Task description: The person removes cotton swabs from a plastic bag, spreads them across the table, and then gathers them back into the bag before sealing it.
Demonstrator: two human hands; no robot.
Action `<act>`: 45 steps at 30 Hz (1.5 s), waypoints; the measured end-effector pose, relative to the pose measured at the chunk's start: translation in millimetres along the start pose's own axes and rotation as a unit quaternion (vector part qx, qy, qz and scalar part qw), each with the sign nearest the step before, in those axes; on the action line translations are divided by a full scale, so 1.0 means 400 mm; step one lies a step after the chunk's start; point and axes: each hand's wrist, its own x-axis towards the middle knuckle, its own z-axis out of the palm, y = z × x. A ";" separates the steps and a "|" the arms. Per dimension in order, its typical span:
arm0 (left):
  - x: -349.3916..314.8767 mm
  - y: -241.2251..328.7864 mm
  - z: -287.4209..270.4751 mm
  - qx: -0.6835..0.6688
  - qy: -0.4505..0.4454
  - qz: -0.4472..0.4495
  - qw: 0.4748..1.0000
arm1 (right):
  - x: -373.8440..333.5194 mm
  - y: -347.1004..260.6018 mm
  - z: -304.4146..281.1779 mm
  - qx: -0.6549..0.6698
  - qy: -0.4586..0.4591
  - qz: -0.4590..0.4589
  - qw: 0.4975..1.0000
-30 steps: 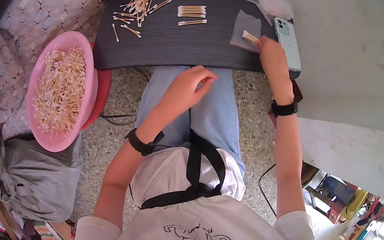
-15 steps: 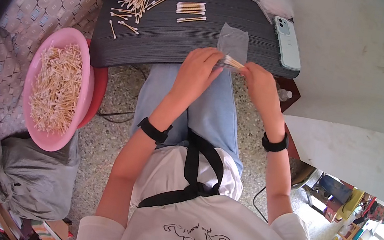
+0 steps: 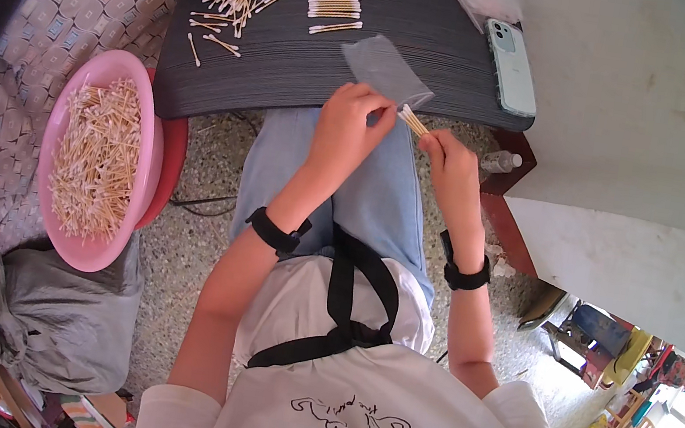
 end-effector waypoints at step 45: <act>-0.017 0.035 -0.178 -0.162 -0.208 -0.079 0.961 | 0.020 -0.083 -0.041 0.226 -0.115 0.020 0.967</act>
